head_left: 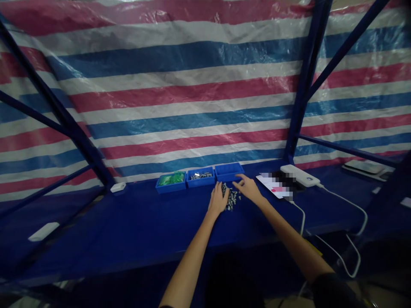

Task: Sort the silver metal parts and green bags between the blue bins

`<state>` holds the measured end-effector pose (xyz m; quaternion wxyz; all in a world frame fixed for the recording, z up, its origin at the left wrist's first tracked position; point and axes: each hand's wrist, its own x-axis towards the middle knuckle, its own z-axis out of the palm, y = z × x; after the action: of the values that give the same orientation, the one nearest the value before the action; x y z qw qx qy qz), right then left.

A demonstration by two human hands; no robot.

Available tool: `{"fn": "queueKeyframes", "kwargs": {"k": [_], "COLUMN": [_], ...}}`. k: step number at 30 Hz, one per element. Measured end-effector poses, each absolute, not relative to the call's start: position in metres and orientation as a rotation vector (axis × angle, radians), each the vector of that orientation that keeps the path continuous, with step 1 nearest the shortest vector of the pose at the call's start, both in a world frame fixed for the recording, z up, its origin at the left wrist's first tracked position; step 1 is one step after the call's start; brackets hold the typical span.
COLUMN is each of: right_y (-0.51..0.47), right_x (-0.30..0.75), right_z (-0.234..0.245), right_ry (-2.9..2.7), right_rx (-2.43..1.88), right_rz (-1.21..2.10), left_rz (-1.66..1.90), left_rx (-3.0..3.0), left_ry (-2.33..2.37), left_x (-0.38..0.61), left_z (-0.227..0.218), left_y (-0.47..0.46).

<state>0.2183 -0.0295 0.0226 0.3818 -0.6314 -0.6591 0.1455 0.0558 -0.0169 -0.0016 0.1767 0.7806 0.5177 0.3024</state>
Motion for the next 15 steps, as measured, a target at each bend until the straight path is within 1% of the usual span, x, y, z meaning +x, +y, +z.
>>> {"fn": "queueKeyframes", "kwargs": {"k": [5,10,15], "right_y": [0.000,0.015,0.017], "right_x": [0.212,0.210,0.214], "right_z": [0.015,-0.007,-0.010], "right_ry": [-1.675,-1.683,-1.695], "right_rx": [-1.840,-1.774,-1.733], "right_rz": [0.135,0.029,0.047], "left_rz": [0.975,1.029,0.986], "left_rx": [2.284,2.402,2.411], "left_ry": [1.507,1.649,1.935], "left_x": [0.056,0.055,0.050], "left_z": [0.002,0.002,0.013], "left_y": [-0.023,-0.021,-0.001]}}
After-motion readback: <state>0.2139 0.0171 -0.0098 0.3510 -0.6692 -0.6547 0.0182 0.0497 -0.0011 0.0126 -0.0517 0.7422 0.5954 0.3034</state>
